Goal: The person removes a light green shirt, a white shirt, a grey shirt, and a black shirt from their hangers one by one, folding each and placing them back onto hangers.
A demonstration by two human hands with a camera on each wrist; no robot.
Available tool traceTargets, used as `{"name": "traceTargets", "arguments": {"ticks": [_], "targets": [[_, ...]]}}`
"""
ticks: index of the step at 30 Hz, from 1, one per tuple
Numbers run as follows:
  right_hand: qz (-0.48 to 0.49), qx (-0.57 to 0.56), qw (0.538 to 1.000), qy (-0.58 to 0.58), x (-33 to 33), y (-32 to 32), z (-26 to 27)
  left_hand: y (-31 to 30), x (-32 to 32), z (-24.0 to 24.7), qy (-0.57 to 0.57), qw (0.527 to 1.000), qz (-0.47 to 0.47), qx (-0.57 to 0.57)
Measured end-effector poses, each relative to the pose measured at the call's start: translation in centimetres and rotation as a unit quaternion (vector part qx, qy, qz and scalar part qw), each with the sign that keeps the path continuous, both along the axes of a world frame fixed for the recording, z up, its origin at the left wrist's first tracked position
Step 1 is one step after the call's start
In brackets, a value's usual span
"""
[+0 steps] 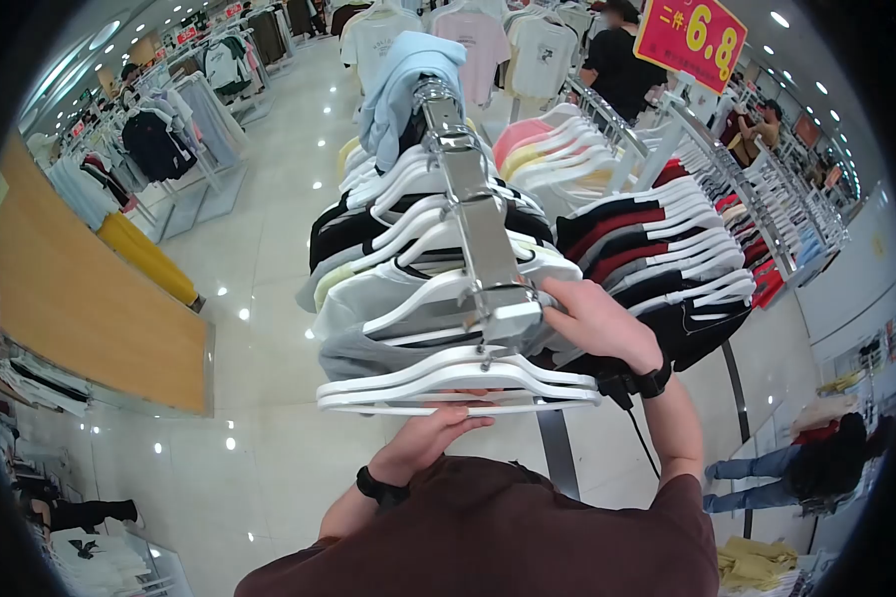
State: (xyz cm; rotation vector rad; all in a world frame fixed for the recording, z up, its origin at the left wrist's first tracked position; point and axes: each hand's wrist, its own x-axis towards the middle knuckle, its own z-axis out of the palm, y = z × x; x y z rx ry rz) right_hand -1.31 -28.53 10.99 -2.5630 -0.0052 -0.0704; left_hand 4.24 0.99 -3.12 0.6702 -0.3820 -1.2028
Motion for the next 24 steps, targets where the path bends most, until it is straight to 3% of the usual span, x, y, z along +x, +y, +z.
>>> {"name": "traceTargets", "arguments": {"ticks": [2,5,7,9,12,13,15,17,21,23,24], "targets": [[0.01,-0.014,0.999,0.051,0.3,0.2,2.7,-0.1,0.5,0.0,-0.005,1.0,-0.01,-0.007],[-0.023,-0.068,0.997,0.024,1.3,0.4,7.3,-0.3,1.6,-0.2,-0.003,1.0,-0.026,-0.001],[-0.089,-0.131,0.985,-0.062,3.1,0.0,10.4,-1.0,2.4,-1.2,-0.005,0.999,-0.04,-0.012],[-0.097,-0.144,0.97,-0.172,6.3,-0.6,12.7,-1.7,3.0,-1.3,-0.033,0.999,-0.016,-0.028],[-0.027,-0.188,0.958,-0.213,13.0,-2.3,15.9,-1.6,3.4,-1.2,-0.045,0.999,-0.008,-0.021],[-0.022,-0.189,0.959,-0.21,15.5,-2.5,16.5,-1.4,3.3,-0.6,-0.101,0.995,0.004,-0.001],[0.011,-0.28,0.916,-0.286,20.6,-3.4,17.4,-1.2,3.1,-0.3,-0.161,0.987,0.016,0.021],[0.005,-0.259,0.945,-0.201,22.1,-0.5,20.6,-1.5,2.7,-0.8,-0.185,0.981,0.042,-0.039],[0.082,-0.277,0.942,-0.169,27.5,0.5,20.3,-0.9,1.7,-0.1,-0.218,0.974,0.043,-0.039],[0.059,-0.357,0.92,-0.154,30.2,-0.3,18.8,-0.6,1.5,0.0,-0.238,0.969,0.053,-0.041],[0.077,-0.384,0.896,-0.208,30.7,-0.1,18.5,-0.3,1.4,-0.1,-0.235,0.97,0.055,-0.04]]}}
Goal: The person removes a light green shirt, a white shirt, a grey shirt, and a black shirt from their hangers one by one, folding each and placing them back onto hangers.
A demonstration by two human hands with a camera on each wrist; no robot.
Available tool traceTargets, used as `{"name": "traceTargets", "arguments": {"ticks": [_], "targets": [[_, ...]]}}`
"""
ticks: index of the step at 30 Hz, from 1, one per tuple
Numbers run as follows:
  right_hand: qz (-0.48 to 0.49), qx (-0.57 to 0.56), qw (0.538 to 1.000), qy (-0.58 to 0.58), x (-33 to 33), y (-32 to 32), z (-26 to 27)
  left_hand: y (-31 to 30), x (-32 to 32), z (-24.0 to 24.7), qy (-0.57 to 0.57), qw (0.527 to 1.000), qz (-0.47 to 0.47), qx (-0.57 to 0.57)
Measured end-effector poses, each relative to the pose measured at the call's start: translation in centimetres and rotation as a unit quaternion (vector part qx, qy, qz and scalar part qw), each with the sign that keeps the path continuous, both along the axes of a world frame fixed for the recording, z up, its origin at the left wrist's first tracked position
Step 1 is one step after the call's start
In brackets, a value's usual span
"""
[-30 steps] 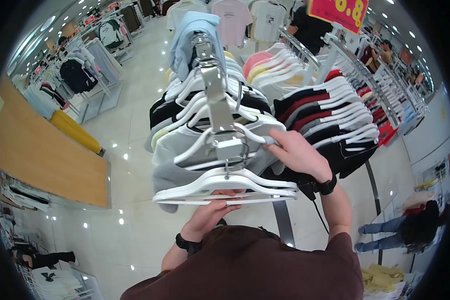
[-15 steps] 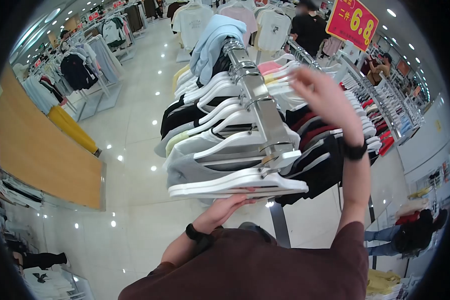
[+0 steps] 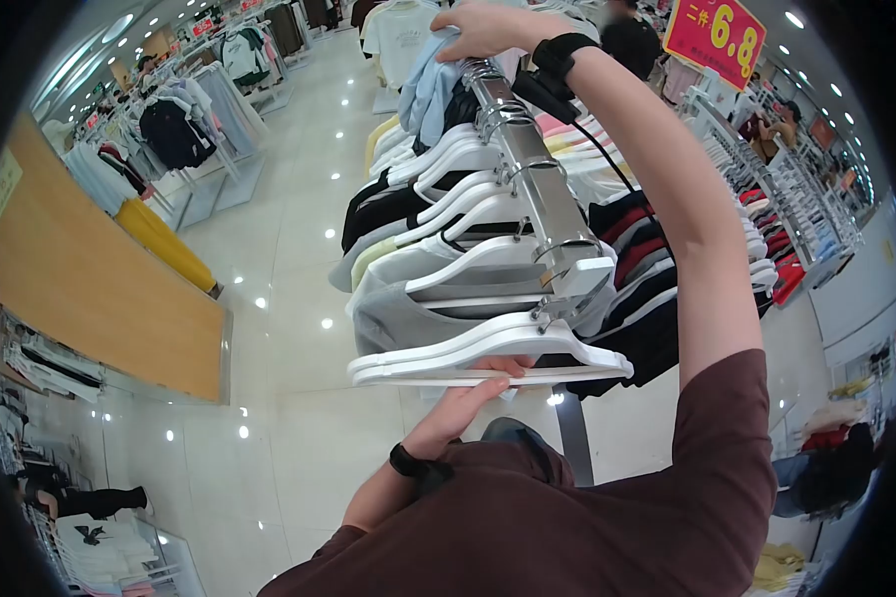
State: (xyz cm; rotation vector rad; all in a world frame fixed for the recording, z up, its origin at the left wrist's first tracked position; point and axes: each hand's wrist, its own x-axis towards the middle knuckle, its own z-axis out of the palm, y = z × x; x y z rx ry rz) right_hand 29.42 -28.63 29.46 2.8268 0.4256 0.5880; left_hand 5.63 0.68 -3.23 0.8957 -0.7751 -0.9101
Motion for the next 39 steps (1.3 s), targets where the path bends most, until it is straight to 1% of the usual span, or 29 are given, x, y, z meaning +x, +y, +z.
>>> {"name": "traceTargets", "arguments": {"ticks": [4,6,7,9,10,12,13,14,15,16,17,18,19,20,21,22,23,24,25,26,27,29,30,31,33,35,36,38,39], "targets": [[-0.007,0.042,0.999,0.028,-0.4,0.2,0.8,0.6,0.0,0.1,-0.007,1.0,0.019,-0.001],[-0.046,0.054,0.997,0.021,-0.6,0.7,1.0,0.7,-0.3,0.3,-0.006,1.0,0.022,0.001],[-0.044,0.054,0.997,0.019,-0.6,1.0,0.9,0.7,-0.5,0.4,0.009,1.0,0.022,0.003],[-0.063,0.011,0.997,-0.045,-0.5,1.3,0.3,0.6,-0.8,0.5,0.02,1.0,0.023,0.003],[-0.061,0.01,0.997,-0.049,-0.4,0.8,-0.2,0.6,-1.0,0.4,0.026,0.999,0.025,0.003],[0.021,0.073,0.993,-0.093,-0.6,-0.4,-0.5,0.5,-0.9,0.2,0.026,0.999,0.03,-0.003],[0.024,0.071,0.992,-0.097,-1.7,0.1,0.0,0.5,-1.0,0.0,0.032,0.999,0.026,-0.003],[-0.025,0.152,0.977,-0.15,-3.3,0.5,0.1,0.4,-1.1,-0.1,0.039,0.999,0.022,-0.002],[-0.073,0.233,0.949,-0.2,-4.5,0.6,0.3,0.4,-1.1,-0.2,0.037,0.999,0.023,-0.005],[-0.041,0.22,0.94,-0.256,-3.8,-0.9,0.7,0.3,-1.1,-0.3,0.031,0.999,0.025,-0.002],[-0.038,0.218,0.94,-0.258,-4.0,-2.8,1.0,0.2,-1.1,-0.4,0.024,0.999,0.026,0.001],[-0.042,0.252,0.923,-0.287,-5.2,-3.1,2.1,0.0,-1.2,-0.5,0.022,0.999,0.029,-0.002],[-0.045,0.287,0.903,-0.315,-6.3,-3.6,3.0,-0.2,-1.3,-0.7,0.05,0.998,0.03,-0.005],[-0.052,0.297,0.89,-0.343,-7.3,-4.4,3.7,-0.4,-1.5,-0.8,0.077,0.996,0.031,-0.008],[-0.059,0.307,0.875,-0.37,-8.2,-5.1,4.4,-0.5,-1.7,-0.7,0.074,0.997,0.032,-0.011],[-0.039,0.318,0.862,-0.392,-9.9,-5.1,5.2,-0.7,-1.9,-0.4,0.098,0.994,0.043,-0.007],[-0.02,0.36,0.847,-0.389,-11.0,-6.2,6.1,-0.8,-2.1,-0.2,0.122,0.991,0.052,-0.003],[0.022,0.346,0.841,-0.416,-12.2,-7.2,6.8,-1.0,-2.4,0.0,0.117,0.992,0.049,-0.004],[0.063,0.331,0.832,-0.44,-13.8,-7.8,7.5,-1.1,-2.7,0.2,0.144,0.988,0.063,0.006],[0.097,0.348,0.832,-0.422,-15.6,-8.5,8.1,-1.3,-3.0,0.4,0.171,0.982,0.077,0.016],[0.129,0.364,0.83,-0.402,-18.0,-8.7,8.8,-1.6,-3.2,0.5,0.169,0.983,0.073,0.018],[0.115,0.42,0.809,-0.395,-23.6,-6.9,9.5,-2.2,-4.2,0.5,0.201,0.974,0.098,0.035],[0.13,0.47,0.781,-0.391,-26.0,-6.1,9.2,-2.6,-4.9,0.5,0.203,0.974,0.092,0.041],[0.123,0.47,0.781,-0.393,-28.4,-6.2,8.9,-2.9,-5.5,0.7,0.192,0.977,0.075,0.053],[0.205,0.541,0.731,-0.361,-32.5,-6.6,7.7,-3.6,-6.7,0.8,0.17,0.982,0.046,0.075],[0.138,0.62,0.715,-0.29,-37.4,-9.5,4.5,-4.6,-8.5,0.6,0.163,0.981,0.031,0.097],[0.111,0.644,0.711,-0.26,-40.0,-10.7,1.6,-5.2,-9.6,0.8,0.14,0.985,0.006,0.104],[0.085,0.717,0.642,-0.26,-42.8,-9.9,-6.1,-5.9,-11.5,0.8,0.111,0.987,-0.04,0.108],[0.085,0.762,0.573,-0.288,-43.4,-8.0,-9.6,-6.1,-12.5,1.2,0.115,0.987,-0.032,0.11]]}}
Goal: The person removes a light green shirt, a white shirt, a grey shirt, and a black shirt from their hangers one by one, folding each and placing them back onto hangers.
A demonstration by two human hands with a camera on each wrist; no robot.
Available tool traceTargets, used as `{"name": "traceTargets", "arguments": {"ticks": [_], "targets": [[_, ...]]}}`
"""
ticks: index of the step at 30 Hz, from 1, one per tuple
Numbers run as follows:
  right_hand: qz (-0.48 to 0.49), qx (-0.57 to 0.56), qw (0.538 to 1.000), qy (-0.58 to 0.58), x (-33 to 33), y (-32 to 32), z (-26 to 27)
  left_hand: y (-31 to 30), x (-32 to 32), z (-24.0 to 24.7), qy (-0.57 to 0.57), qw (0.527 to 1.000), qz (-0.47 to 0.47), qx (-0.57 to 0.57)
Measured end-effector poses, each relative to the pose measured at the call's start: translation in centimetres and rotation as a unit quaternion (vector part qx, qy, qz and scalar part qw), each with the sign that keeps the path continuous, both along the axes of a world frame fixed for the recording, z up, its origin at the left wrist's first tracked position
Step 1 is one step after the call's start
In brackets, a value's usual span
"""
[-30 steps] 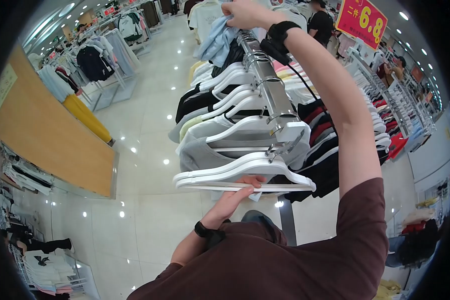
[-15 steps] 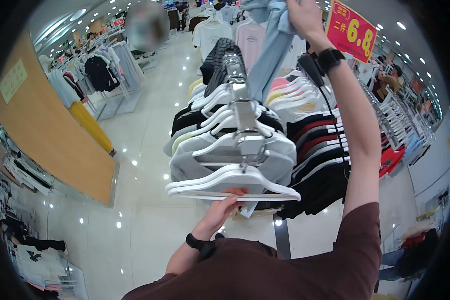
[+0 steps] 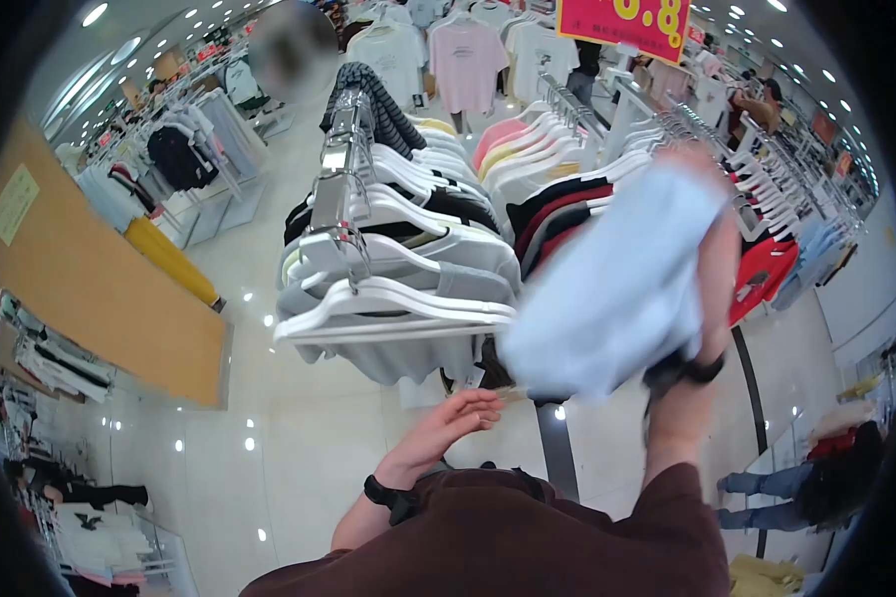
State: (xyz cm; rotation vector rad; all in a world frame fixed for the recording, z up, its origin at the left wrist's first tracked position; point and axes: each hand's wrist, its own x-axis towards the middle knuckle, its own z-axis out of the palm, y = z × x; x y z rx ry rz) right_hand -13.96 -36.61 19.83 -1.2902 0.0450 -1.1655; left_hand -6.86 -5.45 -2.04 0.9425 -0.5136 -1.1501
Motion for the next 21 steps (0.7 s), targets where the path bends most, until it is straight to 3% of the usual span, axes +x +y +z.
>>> {"name": "traceTargets", "arguments": {"ticks": [2,4,6,9,11,13,17,18,21], "targets": [[0.054,-0.132,0.977,0.159,-2.2,2.6,-5.3,-0.1,-2.1,1.3,-0.023,0.998,-0.046,-0.042],[0.164,-0.114,0.963,0.179,-3.0,6.0,-8.9,0.0,-3.7,1.5,0.001,0.999,-0.038,-0.03],[0.24,0.049,0.941,0.233,-3.4,7.4,-14.3,-0.1,-5.8,1.0,0.035,0.996,0.066,-0.039],[0.261,0.049,0.923,0.279,-5.0,8.7,-18.8,0.1,-7.1,-1.0,0.107,0.987,0.12,0.005],[0.267,0.074,0.917,0.287,-6.8,9.0,-20.7,-0.2,-7.8,-1.2,0.143,0.983,0.118,0.021],[0.24,0.217,0.89,0.32,-8.0,9.0,-21.6,-1.4,-8.0,-0.4,0.194,0.948,0.241,0.067],[0.228,0.312,0.847,0.366,-10.5,8.9,-22.3,-2.4,-8.2,1.1,0.199,0.938,0.267,0.094],[0.224,0.315,0.848,0.363,-11.6,8.5,-24.5,-2.4,-8.3,1.3,0.174,0.947,0.251,0.097],[0.362,0.164,0.838,0.374,-13.8,8.0,-29.1,-1.7,-8.4,1.5,0.092,0.972,0.194,0.1]]}}
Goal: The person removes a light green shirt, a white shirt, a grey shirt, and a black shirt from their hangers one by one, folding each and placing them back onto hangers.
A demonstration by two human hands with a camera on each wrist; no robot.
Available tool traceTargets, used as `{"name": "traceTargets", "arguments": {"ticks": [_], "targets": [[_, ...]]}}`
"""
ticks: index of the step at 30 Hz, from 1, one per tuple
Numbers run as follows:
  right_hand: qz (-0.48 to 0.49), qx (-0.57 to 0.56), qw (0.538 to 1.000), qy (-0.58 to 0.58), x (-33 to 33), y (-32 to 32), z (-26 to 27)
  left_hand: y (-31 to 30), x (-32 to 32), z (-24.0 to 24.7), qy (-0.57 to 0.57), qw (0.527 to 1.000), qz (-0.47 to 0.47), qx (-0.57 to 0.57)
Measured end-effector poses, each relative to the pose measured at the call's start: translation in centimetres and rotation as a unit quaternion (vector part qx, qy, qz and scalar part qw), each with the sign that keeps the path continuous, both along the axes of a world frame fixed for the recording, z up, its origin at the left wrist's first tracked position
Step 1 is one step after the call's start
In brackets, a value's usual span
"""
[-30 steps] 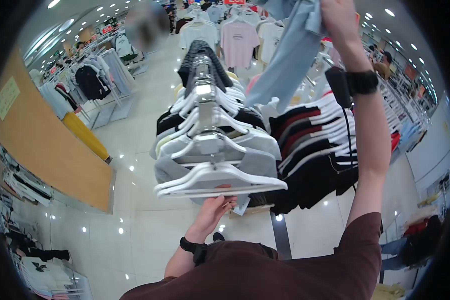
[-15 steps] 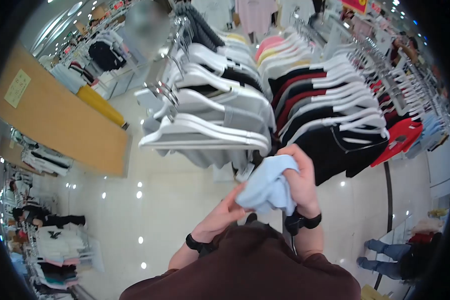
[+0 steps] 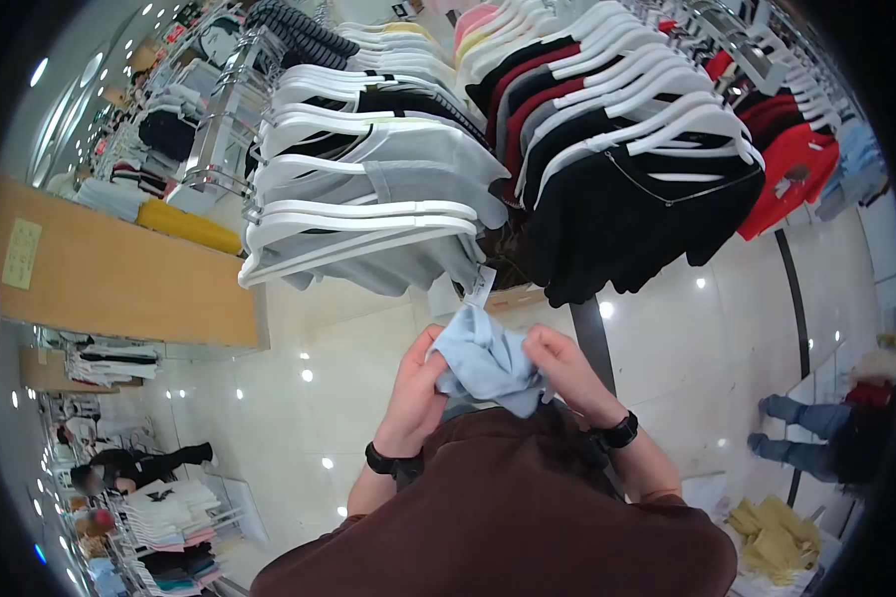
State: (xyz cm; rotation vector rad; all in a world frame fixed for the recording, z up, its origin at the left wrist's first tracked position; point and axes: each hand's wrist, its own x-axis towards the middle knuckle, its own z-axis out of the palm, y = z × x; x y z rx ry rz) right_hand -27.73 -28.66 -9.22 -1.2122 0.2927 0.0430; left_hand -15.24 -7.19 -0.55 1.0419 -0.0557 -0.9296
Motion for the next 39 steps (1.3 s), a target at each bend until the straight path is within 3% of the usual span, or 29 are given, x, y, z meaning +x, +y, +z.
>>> {"name": "traceTargets", "arguments": {"ticks": [3,5,8,14,16,17,19,21,23,24,26,27,29,32,33,35,36,37,38,39], "targets": [[0.037,0.098,0.993,0.046,1.1,3.3,7.0,1.1,-0.2,0.2,-0.065,0.995,-0.08,0.007],[0.02,0.065,0.998,0.016,1.9,4.6,6.0,1.6,-0.4,0.6,-0.081,0.99,-0.111,0.003],[0.089,0.017,0.996,-0.006,3.5,5.8,5.8,2.9,0.0,1.3,-0.058,0.998,-0.036,-0.01],[0.059,0.043,0.997,-0.026,6.0,7.8,9.1,7.6,1.4,0.1,0.025,0.997,-0.002,-0.068],[0.076,0.029,0.996,-0.039,6.8,8.4,8.8,8.3,1.4,-0.2,-0.121,0.99,-0.03,0.067],[0.093,0.013,0.994,-0.05,7.1,8.6,8.6,8.9,1.6,-0.3,-0.123,0.99,-0.029,0.066],[0.099,0.008,0.993,-0.06,7.7,9.4,8.5,9.9,2.1,-0.4,-0.247,0.954,-0.054,0.163],[0.079,-0.029,0.994,-0.065,8.1,10.4,8.6,11.0,2.9,-0.5,-0.253,0.953,-0.027,0.165],[0.065,-0.013,0.996,-0.067,8.3,11.7,9.6,12.7,4.5,-2.0,-0.352,0.9,-0.032,0.256],[0.053,0.006,0.996,-0.068,8.3,12.4,10.0,13.3,5.3,-2.6,-0.354,0.9,-0.033,0.252],[0.038,0.03,0.996,-0.069,8.3,13.4,10.3,14.3,6.8,-3.8,-0.525,0.78,0.001,0.341],[0.025,0.059,0.996,-0.068,8.3,13.9,10.4,15.0,7.5,-4.6,-0.527,0.78,0.001,0.337],[0.003,0.056,0.996,-0.072,8.3,14.5,10.8,16.7,8.7,-6.3,-0.584,0.712,0.022,0.389],[-0.027,0.043,0.996,-0.075,8.4,14.7,10.8,19.8,10.6,-8.3,-0.562,0.708,0.011,0.428],[-0.031,0.032,0.996,-0.075,8.5,14.7,10.8,20.9,11.3,-9.2,-0.563,0.709,0.01,0.424],[-0.041,0.03,0.997,-0.064,8.7,14.8,10.7,23.1,13.0,-10.3,-0.468,0.78,0.058,0.411],[-0.049,0.03,0.997,-0.052,8.7,14.9,10.6,23.7,13.7,-9.1,-0.353,0.854,0.033,0.38],[-0.049,0.028,0.997,-0.052,8.9,14.9,10.3,23.9,14.0,-8.3,-0.353,0.855,0.034,0.377],[-0.038,0.031,0.998,-0.048,9.1,15.0,9.9,23.9,14.2,-7.5,-0.205,0.945,0.089,0.238],[-0.028,0.033,0.998,-0.044,9.3,15.0,9.7,23.9,14.3,-6.7,-0.045,0.985,0.139,0.086]]}}
